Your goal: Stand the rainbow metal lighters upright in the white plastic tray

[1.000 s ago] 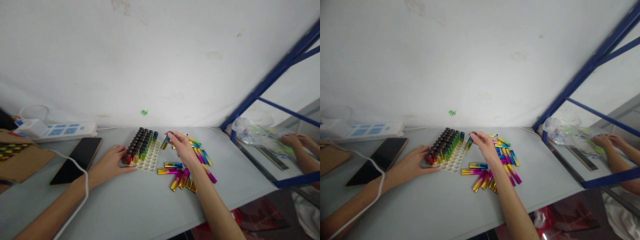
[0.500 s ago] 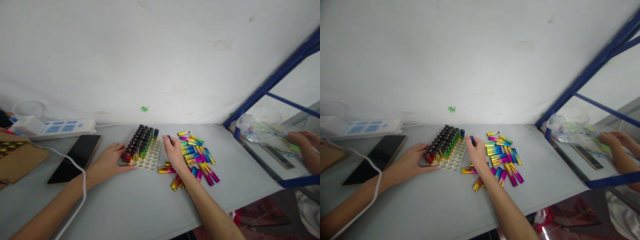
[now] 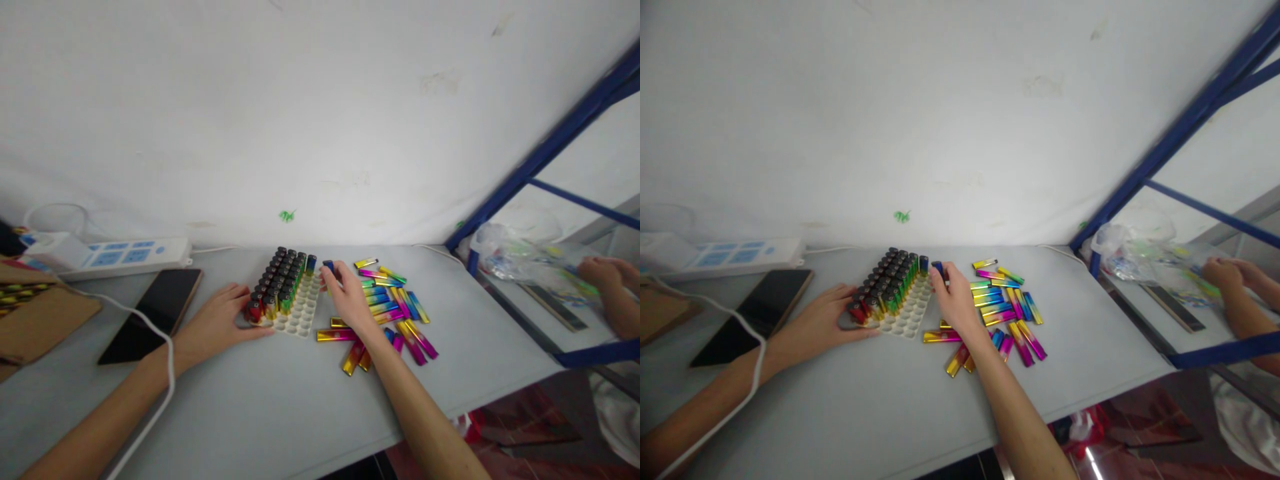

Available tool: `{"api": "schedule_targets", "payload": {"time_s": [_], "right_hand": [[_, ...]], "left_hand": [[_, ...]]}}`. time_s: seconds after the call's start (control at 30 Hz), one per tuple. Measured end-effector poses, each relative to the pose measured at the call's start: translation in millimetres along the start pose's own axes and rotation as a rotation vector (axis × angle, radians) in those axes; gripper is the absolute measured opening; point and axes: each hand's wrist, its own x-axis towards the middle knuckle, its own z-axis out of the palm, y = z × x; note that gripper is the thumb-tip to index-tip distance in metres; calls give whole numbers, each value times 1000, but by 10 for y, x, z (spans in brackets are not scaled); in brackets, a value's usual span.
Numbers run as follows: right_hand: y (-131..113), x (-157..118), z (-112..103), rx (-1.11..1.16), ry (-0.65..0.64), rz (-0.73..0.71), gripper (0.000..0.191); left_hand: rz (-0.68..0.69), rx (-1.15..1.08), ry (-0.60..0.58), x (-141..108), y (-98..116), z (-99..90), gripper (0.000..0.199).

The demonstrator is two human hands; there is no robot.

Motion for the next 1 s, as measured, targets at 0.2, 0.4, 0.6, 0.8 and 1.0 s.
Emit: {"api": "schedule_targets", "payload": {"time_s": [0.2,0.4,0.6,0.8,1.0], "right_hand": [[-77,79,-119,-398,79,-147,27],[-109,223,-61,-397,-70,-102,26],[-111,267,-21,-574,-122,-149,16],[-135,317,-48,-718,-244,-115,17],[-187,403,-58,-870,-286,-124,26]], "left_hand": [[17,15,12,10,19,-1,57],[44,19,25,14,42,-8,56],[30,3,52,-3,31,8,56],[42,22,49,4,12,23,62],[43,8,63,2,32,6,61]]}}
